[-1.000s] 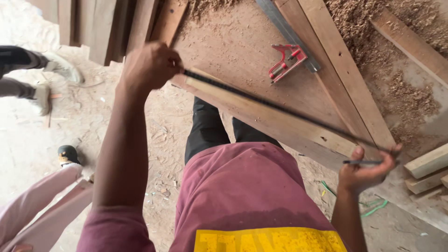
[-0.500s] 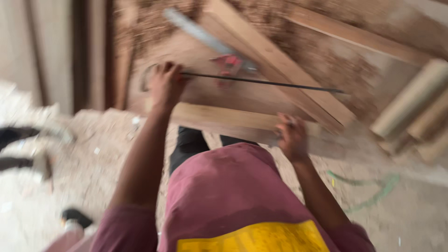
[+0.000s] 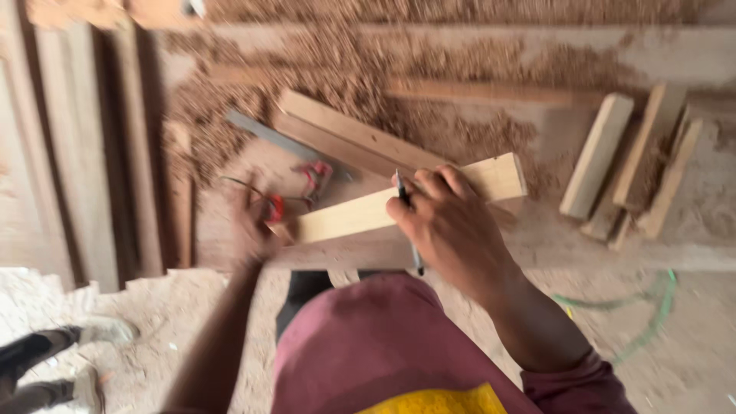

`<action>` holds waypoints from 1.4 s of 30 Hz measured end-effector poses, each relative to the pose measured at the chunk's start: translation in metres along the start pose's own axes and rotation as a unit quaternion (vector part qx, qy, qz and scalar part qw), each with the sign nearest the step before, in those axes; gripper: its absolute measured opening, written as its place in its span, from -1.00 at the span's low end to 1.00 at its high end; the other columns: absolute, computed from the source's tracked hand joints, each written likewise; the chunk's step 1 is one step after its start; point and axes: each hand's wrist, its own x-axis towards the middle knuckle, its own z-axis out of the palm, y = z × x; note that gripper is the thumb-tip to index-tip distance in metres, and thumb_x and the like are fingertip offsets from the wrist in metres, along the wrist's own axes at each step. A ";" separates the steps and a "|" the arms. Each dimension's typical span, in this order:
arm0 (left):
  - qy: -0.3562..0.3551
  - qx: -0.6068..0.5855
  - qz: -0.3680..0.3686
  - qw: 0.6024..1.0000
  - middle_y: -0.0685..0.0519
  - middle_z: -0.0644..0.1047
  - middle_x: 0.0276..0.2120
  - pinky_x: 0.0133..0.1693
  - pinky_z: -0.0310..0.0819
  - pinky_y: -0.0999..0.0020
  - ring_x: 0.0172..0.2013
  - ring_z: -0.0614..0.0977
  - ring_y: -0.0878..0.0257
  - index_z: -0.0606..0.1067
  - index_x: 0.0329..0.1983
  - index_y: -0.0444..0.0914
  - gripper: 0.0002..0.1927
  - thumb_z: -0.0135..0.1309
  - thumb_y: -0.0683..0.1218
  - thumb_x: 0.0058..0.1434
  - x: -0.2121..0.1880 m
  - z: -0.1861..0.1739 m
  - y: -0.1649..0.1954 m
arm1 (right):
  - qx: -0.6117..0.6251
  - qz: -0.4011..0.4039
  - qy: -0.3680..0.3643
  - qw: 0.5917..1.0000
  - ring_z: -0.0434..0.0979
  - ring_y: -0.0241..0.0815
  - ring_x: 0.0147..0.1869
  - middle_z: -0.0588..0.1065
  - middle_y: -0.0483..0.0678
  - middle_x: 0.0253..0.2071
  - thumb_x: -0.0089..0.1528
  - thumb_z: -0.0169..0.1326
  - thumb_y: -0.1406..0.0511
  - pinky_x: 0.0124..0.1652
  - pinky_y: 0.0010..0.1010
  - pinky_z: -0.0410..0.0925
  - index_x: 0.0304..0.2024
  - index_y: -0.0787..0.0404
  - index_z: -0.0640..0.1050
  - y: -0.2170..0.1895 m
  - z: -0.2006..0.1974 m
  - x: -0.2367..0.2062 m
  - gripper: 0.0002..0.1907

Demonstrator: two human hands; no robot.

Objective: The person measures and marks wooden planks using a combination square and a pen. They repeatedly position the square on different planks, draw lines, and occasionally use a tape measure to verify lengths. The marked planks are set aside on a workbench covered with sawdust.

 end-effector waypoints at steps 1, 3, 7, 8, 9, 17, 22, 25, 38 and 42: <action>0.016 -0.006 0.052 0.999 -0.11 0.46 -0.24 0.24 0.30 -0.14 0.22 0.46 -0.20 0.49 0.11 -0.32 -0.12 0.06 0.49 0.08 0.003 -0.005 0.022 | -0.015 -0.012 0.015 1.000 0.52 -0.02 0.20 0.61 0.04 -0.06 0.28 0.00 0.37 0.28 -0.11 0.22 -0.18 0.21 0.54 -0.007 -0.017 0.009 -0.88; 0.045 0.046 0.094 0.994 -0.23 0.53 -0.07 0.11 0.36 -0.18 0.04 0.54 -0.16 0.46 0.08 -0.34 0.01 0.15 0.54 -0.16 0.003 -0.011 0.069 | -0.068 -0.053 0.014 0.996 0.52 0.00 0.20 0.61 0.09 -0.05 0.26 0.02 0.35 0.33 -0.13 0.15 -0.16 0.23 0.53 -0.023 -0.046 0.024 -0.87; 0.066 -0.046 -0.120 0.990 -0.20 0.56 -0.05 -0.06 0.56 0.02 -0.04 0.62 -0.16 0.45 0.17 -0.34 -0.34 0.34 0.01 0.04 0.025 -0.024 0.112 | -0.140 -0.134 0.137 0.971 0.49 -0.03 0.34 0.61 0.09 -0.02 0.27 0.01 0.30 0.46 -0.10 -0.05 -0.12 0.21 0.48 -0.056 -0.078 0.057 -0.84; 0.068 -0.057 -0.113 0.990 -0.22 0.55 -0.07 -0.10 0.55 0.02 -0.07 0.61 -0.17 0.43 0.16 -0.37 -0.32 0.34 -0.04 -0.02 0.028 -0.031 0.113 | -0.117 -0.169 0.236 0.950 0.45 -0.05 0.35 0.58 0.04 0.04 0.34 0.04 0.25 0.48 -0.09 -0.15 -0.08 0.15 0.45 -0.058 -0.084 0.061 -0.85; 0.069 -0.067 -0.106 0.990 -0.23 0.53 -0.09 -0.13 0.54 0.03 -0.11 0.60 -0.17 0.40 0.16 -0.41 -0.29 0.33 -0.09 -0.08 0.030 -0.040 0.113 | -0.088 -0.202 0.331 0.918 0.41 -0.06 0.36 0.55 -0.01 0.10 0.40 0.07 0.20 0.50 -0.07 -0.25 -0.05 0.10 0.41 -0.059 -0.089 0.065 -0.83; 0.127 -0.193 -0.140 0.963 -0.16 0.56 -0.19 -0.15 0.54 0.13 -0.20 0.65 -0.03 0.30 0.20 -0.40 -0.29 0.32 0.07 0.15 -0.016 -0.077 0.167 | 0.693 -0.142 0.372 0.601 0.37 -0.19 0.40 0.41 -0.02 0.32 0.35 0.19 -0.14 0.43 -0.30 0.22 0.39 0.27 0.28 -0.107 -0.076 0.110 -0.17; 0.141 -0.189 -0.093 0.967 -0.20 0.55 0.00 0.03 0.52 0.16 0.00 0.65 -0.01 0.24 0.33 -0.43 -0.04 0.32 0.32 0.17 -0.034 -0.114 0.189 | 0.742 -0.127 0.226 0.618 0.61 -0.01 0.03 0.47 0.17 0.03 0.33 0.25 -0.04 -0.04 -0.15 0.54 0.35 0.43 0.28 -0.151 -0.100 0.111 -0.16; 0.228 -0.294 -0.043 0.927 -0.19 0.46 0.22 0.26 0.43 0.16 0.21 0.57 0.06 0.13 0.45 -0.44 0.12 0.07 0.50 0.19 -0.033 -0.142 0.197 | 0.770 -0.157 0.181 0.592 0.57 -0.07 -0.13 0.51 0.22 0.12 0.36 0.22 -0.02 -0.13 -0.25 0.47 0.33 0.43 0.29 -0.186 -0.111 0.098 -0.22; 0.214 -0.410 -0.072 0.884 0.05 0.58 -0.23 -0.16 0.51 0.47 -0.21 0.61 0.33 0.50 0.04 -0.42 -0.24 0.26 0.35 0.18 -0.036 -0.190 0.223 | 0.814 -0.183 0.101 0.542 0.54 -0.05 -0.21 0.50 0.33 -0.10 0.37 0.20 -0.09 -0.19 -0.23 0.47 0.37 0.38 0.25 -0.221 -0.099 0.071 -0.17; 0.210 -0.414 -0.039 0.885 0.03 0.60 -0.23 -0.14 0.55 0.47 -0.20 0.65 0.30 0.52 0.02 -0.37 -0.31 0.26 0.31 0.18 -0.034 -0.174 0.206 | 0.808 -0.201 0.104 0.543 0.56 -0.06 -0.21 0.51 0.29 -0.13 0.36 0.20 -0.09 -0.26 -0.28 0.47 0.32 0.39 0.32 -0.223 -0.097 0.078 -0.19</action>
